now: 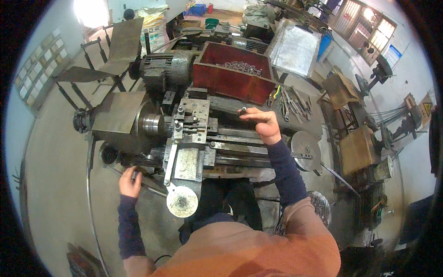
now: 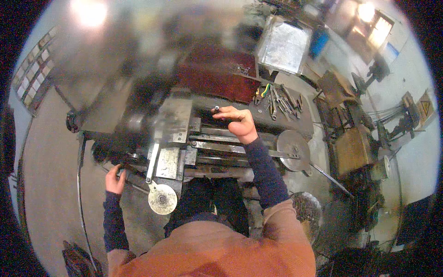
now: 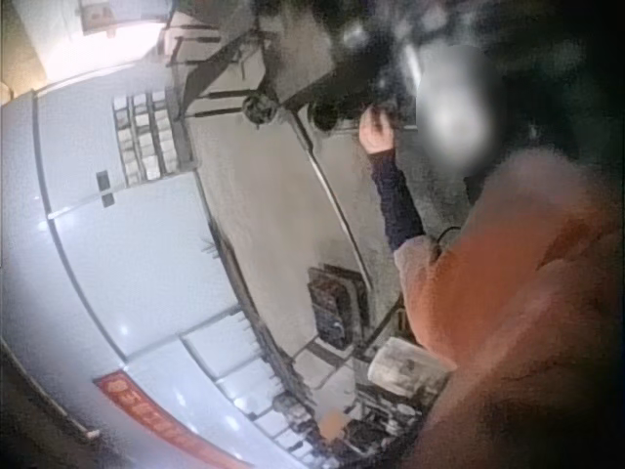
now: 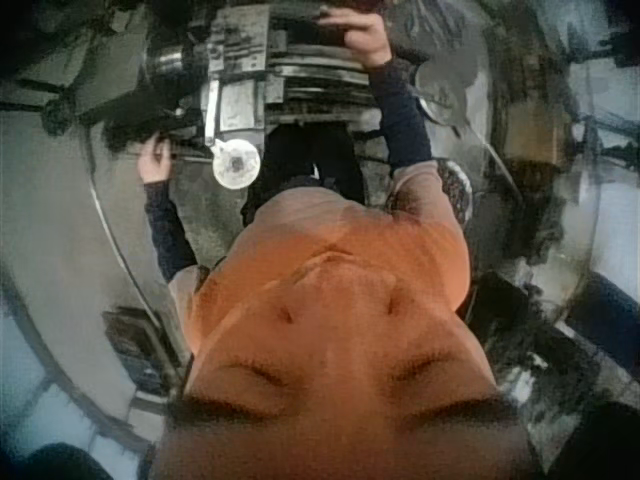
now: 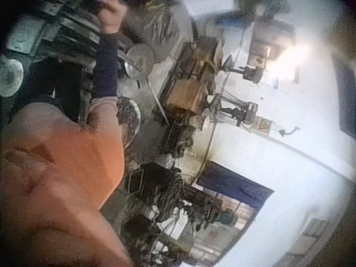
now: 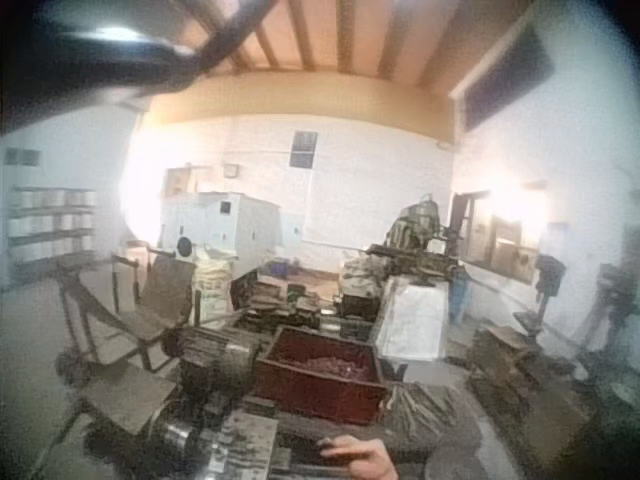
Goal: The person repeatedly picks small cylindrical metal parts from a bin, places them into a lathe chuck, operates the machine using hand levers, and removes the finished parts. The cycle repeats throughout the clip.
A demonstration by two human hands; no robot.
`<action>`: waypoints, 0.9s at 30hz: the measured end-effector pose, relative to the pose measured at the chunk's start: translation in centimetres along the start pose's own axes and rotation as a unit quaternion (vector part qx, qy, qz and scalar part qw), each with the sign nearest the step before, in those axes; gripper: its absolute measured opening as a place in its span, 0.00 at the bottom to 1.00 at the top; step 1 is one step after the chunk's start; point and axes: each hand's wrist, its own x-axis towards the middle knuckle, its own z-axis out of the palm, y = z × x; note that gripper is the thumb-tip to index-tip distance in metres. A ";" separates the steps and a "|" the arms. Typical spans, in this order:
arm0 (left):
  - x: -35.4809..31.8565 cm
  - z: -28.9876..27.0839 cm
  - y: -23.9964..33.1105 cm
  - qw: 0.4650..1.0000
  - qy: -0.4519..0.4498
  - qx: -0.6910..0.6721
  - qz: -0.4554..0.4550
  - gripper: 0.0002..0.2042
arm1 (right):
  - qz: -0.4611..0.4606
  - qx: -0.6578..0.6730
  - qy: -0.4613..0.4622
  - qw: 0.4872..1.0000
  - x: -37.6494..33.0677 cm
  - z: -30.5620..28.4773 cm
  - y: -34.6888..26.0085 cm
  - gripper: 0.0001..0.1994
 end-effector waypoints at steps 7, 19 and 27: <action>1.5 3.9 1.8 0.989 -0.058 0.112 -0.082 0.12 | 0.031 -0.136 0.049 0.989 4.1 -5.7 1.8 0.19; 1.5 5.1 0.3 0.998 -0.020 0.010 -0.052 0.13 | 0.085 -0.433 0.169 0.881 -2.9 -12.7 3.8 0.21; 2.3 6.3 -7.9 0.975 -0.150 -0.125 -0.110 0.17 | 0.312 -0.406 0.293 0.808 -33.5 -12.9 -9.2 0.16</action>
